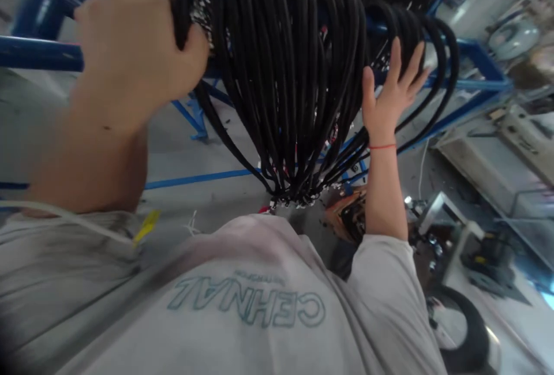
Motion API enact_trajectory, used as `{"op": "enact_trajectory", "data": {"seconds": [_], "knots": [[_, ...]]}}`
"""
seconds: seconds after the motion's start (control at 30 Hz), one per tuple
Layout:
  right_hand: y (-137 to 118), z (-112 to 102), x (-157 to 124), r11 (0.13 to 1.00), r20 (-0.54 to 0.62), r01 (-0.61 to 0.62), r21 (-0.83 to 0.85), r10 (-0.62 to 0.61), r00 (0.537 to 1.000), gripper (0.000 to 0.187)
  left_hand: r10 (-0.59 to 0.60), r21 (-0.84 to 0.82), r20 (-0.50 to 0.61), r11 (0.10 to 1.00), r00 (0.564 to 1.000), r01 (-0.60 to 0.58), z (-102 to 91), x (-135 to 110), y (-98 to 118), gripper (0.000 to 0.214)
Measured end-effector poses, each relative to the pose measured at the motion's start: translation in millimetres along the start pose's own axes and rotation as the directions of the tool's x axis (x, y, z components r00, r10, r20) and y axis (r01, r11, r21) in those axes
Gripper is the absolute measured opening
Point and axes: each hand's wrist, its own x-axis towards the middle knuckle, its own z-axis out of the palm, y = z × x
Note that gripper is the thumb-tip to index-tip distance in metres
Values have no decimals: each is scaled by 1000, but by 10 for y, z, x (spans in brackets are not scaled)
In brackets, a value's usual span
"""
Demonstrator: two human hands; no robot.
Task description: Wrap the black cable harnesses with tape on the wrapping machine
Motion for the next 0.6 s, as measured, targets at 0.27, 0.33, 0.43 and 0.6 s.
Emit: {"op": "enact_trajectory", "data": {"seconds": [0.27, 0.33, 0.43, 0.6], "knots": [[301, 292, 616, 999, 112, 23, 42, -28, 993, 66, 25, 0, 16, 1000, 1000, -25, 241, 294, 305, 55], [336, 289, 614, 997, 137, -47, 64, 38, 990, 67, 57, -32, 15, 998, 998, -56, 325, 368, 390, 54], [363, 266, 382, 998, 40, -51, 31, 49, 998, 68, 99, -73, 19, 993, 995, -97, 440, 437, 541, 54], [479, 263, -376, 967, 27, 20, 255, -28, 999, 64, 177, -163, 29, 972, 984, -170, 504, 514, 800, 52]]}}
